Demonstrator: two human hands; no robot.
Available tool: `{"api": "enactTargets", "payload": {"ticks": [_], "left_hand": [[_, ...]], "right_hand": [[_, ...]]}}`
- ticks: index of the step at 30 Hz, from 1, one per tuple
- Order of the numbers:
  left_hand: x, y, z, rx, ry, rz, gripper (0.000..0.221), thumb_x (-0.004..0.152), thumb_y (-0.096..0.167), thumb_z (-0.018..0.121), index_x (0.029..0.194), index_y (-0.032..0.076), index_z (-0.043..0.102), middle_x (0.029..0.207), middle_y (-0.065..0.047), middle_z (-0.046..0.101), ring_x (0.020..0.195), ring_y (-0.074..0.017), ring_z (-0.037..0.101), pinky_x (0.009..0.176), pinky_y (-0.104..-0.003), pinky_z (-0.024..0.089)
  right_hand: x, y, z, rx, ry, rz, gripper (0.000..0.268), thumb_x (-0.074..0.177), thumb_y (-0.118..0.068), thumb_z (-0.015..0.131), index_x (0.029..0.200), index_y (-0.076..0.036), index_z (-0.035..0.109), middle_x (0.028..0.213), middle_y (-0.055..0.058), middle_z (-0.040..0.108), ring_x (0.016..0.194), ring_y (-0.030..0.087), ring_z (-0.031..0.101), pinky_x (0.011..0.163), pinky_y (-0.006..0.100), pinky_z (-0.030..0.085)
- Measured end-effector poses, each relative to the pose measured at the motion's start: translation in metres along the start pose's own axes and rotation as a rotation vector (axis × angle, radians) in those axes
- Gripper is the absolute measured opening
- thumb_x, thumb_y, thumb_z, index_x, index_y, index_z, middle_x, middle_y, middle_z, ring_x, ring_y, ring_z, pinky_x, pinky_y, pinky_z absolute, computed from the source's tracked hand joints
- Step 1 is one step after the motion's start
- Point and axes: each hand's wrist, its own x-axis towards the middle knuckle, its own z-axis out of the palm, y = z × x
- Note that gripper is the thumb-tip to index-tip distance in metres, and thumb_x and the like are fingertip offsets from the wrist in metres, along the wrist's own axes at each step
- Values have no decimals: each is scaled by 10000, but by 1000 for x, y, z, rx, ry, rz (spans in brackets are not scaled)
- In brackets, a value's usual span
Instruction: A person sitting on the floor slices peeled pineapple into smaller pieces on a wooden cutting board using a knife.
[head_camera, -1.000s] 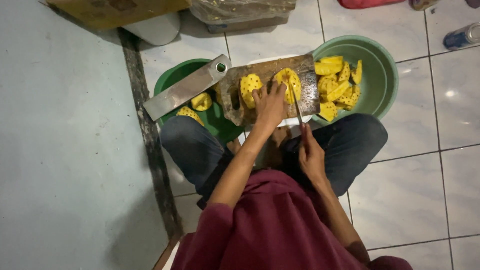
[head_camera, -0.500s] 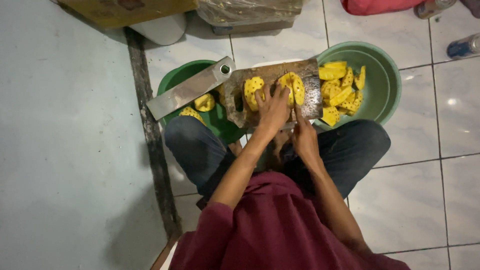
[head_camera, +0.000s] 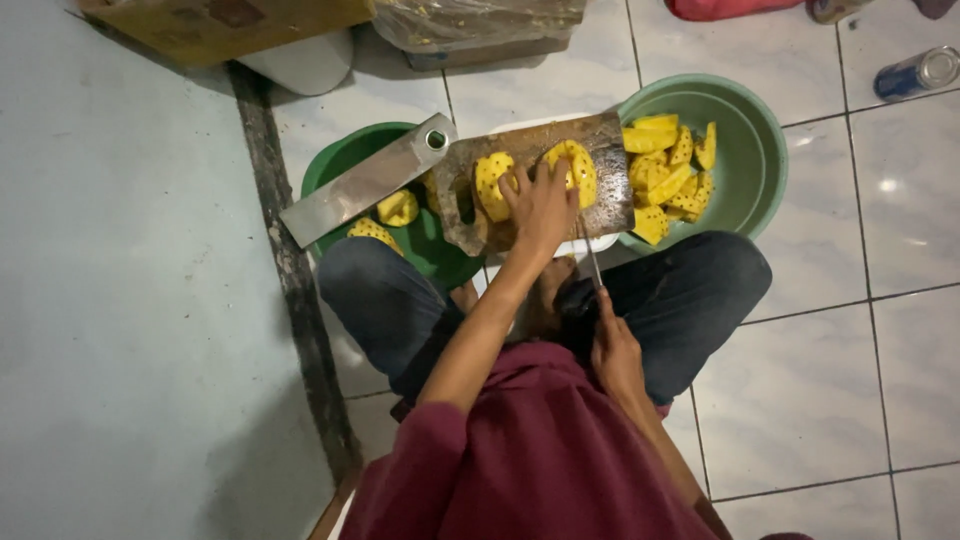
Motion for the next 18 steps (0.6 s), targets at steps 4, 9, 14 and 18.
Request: {"api": "enactTargets", "payload": {"ticks": [4, 9, 14, 18], "left_hand": [[13, 5, 12, -17, 1, -50, 504, 792, 360, 758, 1222, 184, 563, 1133, -131, 685, 1194, -398, 512, 1045, -637, 256], [26, 5, 17, -31, -154, -161, 654, 774, 312, 793, 1304, 123, 460, 1226, -208, 620, 1230, -416, 462, 1040, -652, 233], [28, 4, 20, -141, -202, -241, 773, 727, 305, 785, 1341, 99, 364, 1171, -235, 640, 1215, -461, 474, 988, -653, 300], [27, 9, 7, -175, -205, -274, 806, 745, 287, 758, 1385, 102, 303, 1161, -218, 638, 1224, -450, 458, 988, -638, 304]], "right_hand": [[-1, 4, 4, 154, 147, -8, 630, 988, 58, 503, 1586, -115, 409, 1430, 226, 593, 1237, 389, 611, 997, 484, 537], [11, 8, 6, 179, 177, -33, 604, 1012, 39, 491, 1590, -120, 412, 1455, 167, 587, 1275, 319, 595, 1040, 436, 528], [27, 5, 10, 95, 138, -14, 629, 998, 30, 538, 1593, -134, 419, 1283, 155, 680, 1142, 315, 673, 941, 417, 575], [49, -26, -11, 88, 102, 31, 666, 984, 4, 521, 1609, -189, 400, 1138, 163, 698, 1055, 383, 682, 858, 503, 570]]}}
